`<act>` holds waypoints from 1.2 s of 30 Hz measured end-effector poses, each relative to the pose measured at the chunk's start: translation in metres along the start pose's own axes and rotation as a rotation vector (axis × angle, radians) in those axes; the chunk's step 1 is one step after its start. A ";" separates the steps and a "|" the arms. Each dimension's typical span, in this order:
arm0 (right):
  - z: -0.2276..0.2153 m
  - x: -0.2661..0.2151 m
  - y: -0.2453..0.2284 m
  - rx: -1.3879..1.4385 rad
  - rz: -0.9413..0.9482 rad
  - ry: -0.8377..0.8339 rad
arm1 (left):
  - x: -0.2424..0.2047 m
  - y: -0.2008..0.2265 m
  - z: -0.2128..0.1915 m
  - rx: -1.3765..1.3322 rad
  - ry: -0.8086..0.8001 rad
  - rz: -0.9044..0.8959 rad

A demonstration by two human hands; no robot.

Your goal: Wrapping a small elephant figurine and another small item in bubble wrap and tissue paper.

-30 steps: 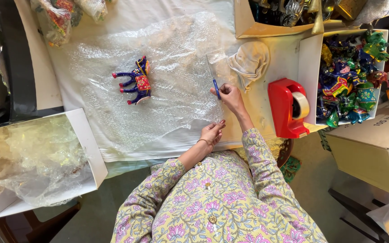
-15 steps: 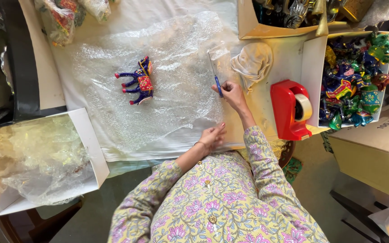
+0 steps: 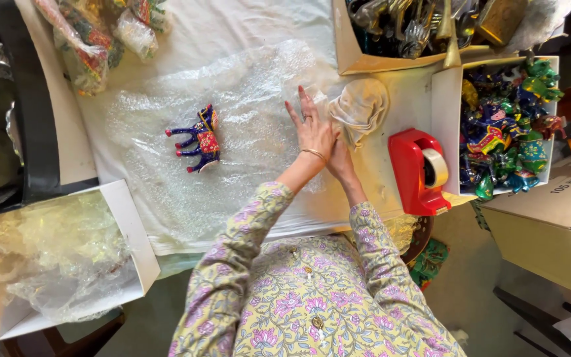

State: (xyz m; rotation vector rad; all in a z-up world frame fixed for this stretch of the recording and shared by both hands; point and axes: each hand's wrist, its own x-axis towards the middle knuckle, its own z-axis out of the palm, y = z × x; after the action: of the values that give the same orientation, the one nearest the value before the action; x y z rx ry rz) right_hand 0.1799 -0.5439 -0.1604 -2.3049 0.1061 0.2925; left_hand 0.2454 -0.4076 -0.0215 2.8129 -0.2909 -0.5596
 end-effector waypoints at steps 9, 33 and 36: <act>-0.008 0.007 -0.011 0.174 -0.185 -0.024 | 0.018 0.013 0.036 0.309 0.068 -0.037; 0.028 0.053 0.089 0.566 -0.245 -0.091 | 0.004 0.016 0.041 0.067 0.151 -0.059; 0.027 0.047 0.090 0.746 -0.145 -0.153 | 0.005 0.019 0.043 0.063 0.194 -0.048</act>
State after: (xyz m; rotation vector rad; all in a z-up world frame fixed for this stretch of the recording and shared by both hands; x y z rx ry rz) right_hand 0.2057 -0.5848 -0.2533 -1.5369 -0.0290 0.2917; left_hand 0.2298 -0.4363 -0.0562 2.9135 -0.2066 -0.2887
